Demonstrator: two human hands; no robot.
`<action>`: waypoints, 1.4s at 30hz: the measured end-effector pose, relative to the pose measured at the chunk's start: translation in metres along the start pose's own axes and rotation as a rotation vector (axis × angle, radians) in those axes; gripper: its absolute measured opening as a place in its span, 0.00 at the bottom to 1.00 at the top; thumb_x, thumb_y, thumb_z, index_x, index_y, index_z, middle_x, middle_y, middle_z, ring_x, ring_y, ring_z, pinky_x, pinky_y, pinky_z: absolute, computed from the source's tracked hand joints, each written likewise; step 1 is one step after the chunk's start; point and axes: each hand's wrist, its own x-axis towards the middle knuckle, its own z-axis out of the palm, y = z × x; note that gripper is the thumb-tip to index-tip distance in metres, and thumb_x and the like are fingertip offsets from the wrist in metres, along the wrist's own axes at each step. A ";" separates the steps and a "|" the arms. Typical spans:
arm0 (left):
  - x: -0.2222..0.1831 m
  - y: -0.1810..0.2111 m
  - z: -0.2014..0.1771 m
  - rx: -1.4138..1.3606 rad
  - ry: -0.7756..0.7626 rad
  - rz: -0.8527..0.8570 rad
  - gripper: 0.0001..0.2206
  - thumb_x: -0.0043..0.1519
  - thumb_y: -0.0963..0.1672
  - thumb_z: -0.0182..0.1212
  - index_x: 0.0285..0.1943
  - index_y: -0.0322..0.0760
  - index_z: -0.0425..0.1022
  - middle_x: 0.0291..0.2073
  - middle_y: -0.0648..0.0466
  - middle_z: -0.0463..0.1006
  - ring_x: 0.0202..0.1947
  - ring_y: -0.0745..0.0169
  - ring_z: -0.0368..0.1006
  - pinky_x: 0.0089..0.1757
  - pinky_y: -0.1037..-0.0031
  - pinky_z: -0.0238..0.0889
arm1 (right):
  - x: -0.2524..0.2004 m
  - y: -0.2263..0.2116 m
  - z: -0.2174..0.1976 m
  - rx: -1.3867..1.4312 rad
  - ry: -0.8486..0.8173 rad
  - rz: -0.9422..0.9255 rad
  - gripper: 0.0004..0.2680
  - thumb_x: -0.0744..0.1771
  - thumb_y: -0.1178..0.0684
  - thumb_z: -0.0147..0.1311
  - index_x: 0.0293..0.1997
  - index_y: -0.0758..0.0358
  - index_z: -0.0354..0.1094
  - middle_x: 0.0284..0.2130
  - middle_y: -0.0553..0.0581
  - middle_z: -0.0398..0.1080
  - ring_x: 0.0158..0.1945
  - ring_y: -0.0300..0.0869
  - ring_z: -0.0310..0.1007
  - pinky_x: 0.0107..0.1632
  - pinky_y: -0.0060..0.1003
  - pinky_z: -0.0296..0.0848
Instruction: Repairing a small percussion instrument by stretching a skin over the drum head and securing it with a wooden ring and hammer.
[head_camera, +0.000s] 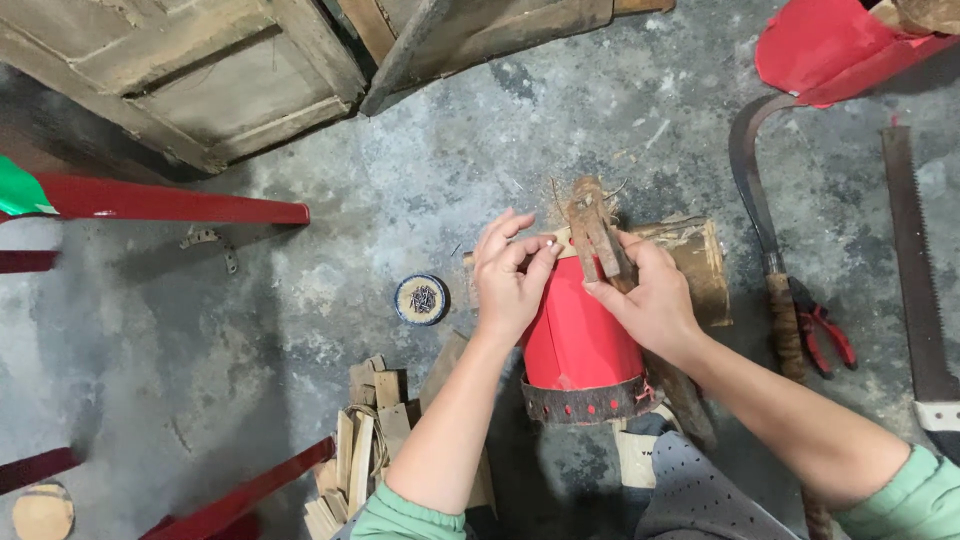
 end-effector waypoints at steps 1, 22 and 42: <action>-0.001 0.003 0.000 -0.013 -0.012 -0.047 0.03 0.60 0.45 0.71 0.39 0.44 0.84 0.44 0.51 0.81 0.54 0.45 0.74 0.57 0.56 0.59 | -0.001 0.002 0.001 0.002 0.016 0.013 0.19 0.58 0.43 0.74 0.43 0.61 0.67 0.55 0.59 0.74 0.55 0.58 0.73 0.54 0.52 0.72; -0.013 -0.012 0.008 0.061 -0.130 -0.142 0.03 0.61 0.45 0.64 0.38 0.49 0.82 0.47 0.63 0.81 0.51 0.68 0.75 0.64 0.56 0.39 | -0.016 -0.089 -0.089 -0.479 -0.444 0.172 0.16 0.65 0.39 0.55 0.54 0.55 0.66 0.32 0.64 0.77 0.37 0.63 0.75 0.39 0.49 0.71; -0.011 -0.016 0.011 0.110 -0.122 -0.080 0.02 0.58 0.43 0.65 0.37 0.49 0.81 0.48 0.63 0.79 0.49 0.63 0.75 0.62 0.54 0.42 | -0.007 -0.099 -0.087 -0.524 -0.532 0.247 0.19 0.65 0.38 0.54 0.58 0.56 0.61 0.38 0.67 0.79 0.44 0.70 0.74 0.41 0.52 0.72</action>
